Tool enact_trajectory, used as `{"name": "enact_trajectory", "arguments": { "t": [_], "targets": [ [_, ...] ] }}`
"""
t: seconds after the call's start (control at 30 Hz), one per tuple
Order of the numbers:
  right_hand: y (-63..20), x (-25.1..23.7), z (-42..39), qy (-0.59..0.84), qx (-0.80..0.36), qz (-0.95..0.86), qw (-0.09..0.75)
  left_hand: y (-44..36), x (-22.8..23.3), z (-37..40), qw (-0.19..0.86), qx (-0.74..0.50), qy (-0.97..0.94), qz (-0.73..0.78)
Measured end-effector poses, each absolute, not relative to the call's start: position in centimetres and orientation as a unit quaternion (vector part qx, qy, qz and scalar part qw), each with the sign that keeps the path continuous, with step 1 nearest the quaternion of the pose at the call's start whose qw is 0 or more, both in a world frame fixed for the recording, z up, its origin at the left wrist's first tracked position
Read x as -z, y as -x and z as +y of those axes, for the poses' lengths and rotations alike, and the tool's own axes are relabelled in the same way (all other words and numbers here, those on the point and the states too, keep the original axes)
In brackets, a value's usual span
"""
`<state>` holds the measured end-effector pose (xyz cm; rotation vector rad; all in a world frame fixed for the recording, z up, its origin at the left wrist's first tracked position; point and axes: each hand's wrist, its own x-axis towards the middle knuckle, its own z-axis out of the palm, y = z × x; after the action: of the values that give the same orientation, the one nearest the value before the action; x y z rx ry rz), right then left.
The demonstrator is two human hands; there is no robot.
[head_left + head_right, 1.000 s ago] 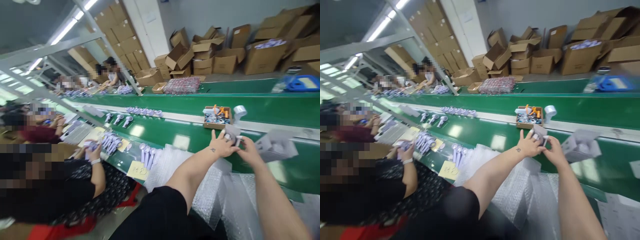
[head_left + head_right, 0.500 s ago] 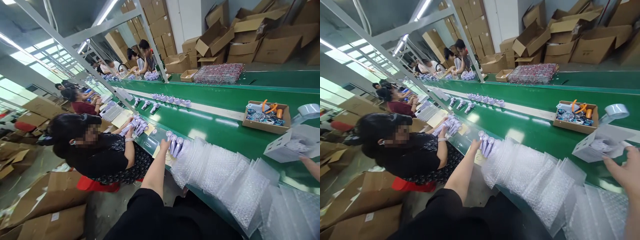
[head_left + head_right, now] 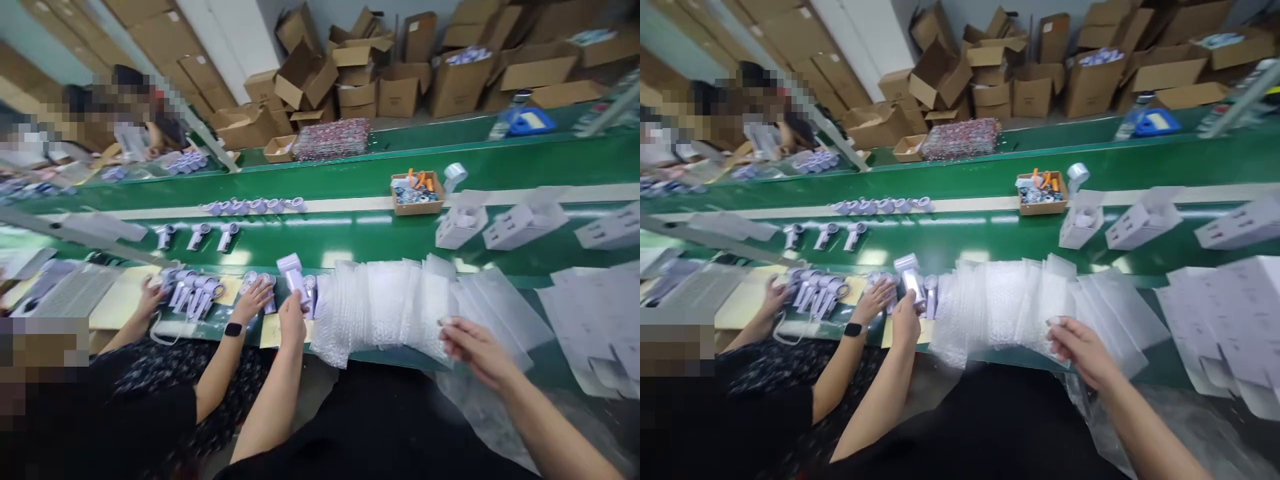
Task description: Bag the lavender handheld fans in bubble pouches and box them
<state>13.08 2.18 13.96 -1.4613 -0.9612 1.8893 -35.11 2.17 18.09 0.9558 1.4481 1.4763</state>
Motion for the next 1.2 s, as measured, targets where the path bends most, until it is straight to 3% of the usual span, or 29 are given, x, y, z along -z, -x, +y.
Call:
{"name": "enact_trajectory", "arguments": {
  "t": [0.13,0.3,0.4,0.53,0.63,0.73,0.87,0.97,1.07,1.2],
  "targets": [
    [-11.6,-12.9,-0.4,0.420,-0.814,-0.156,0.369,30.4,-18.6,2.5,0.404,-0.408,-0.552,0.605],
    [-16.7,-12.6,-0.7,0.454,-0.722,-0.034,0.521,13.7,-17.9,2.2,0.308,-0.154,-0.807,0.480],
    [-21.9,-12.6,-1.5,0.517,-0.686,-0.009,0.512,5.0,-15.1,2.5,0.267,-0.072,-0.865,0.418],
    [-26.0,-12.6,-3.5,0.543,-0.705,-0.024,0.456,2.0,-12.0,3.7,0.127,0.113,-0.929,0.328],
    [-25.7,-13.0,-4.4,0.501,-0.768,-0.063,0.395,2.0,-11.6,4.7,0.175,0.064,-0.895,0.405],
    [-23.4,-13.9,-3.9,0.421,-0.828,-0.116,0.352,0.8,-12.2,5.1,0.312,-0.060,-0.807,0.498],
    [-20.7,-14.7,-1.7,0.383,-0.842,-0.166,0.342,-0.9,-12.7,5.3,0.522,-0.184,-0.666,0.500],
    [-20.5,-14.7,-0.7,0.401,-0.829,-0.181,0.347,-0.8,-13.0,5.4,0.608,-0.252,-0.546,0.518],
    [-20.7,-14.3,-0.7,0.447,-0.813,-0.169,0.333,-0.8,-13.6,5.2,0.600,-0.326,-0.522,0.511],
    [-20.1,-13.9,-1.1,0.472,-0.792,-0.161,0.352,-0.8,-14.2,4.6,0.446,-0.350,-0.708,0.421]
  ]
}}
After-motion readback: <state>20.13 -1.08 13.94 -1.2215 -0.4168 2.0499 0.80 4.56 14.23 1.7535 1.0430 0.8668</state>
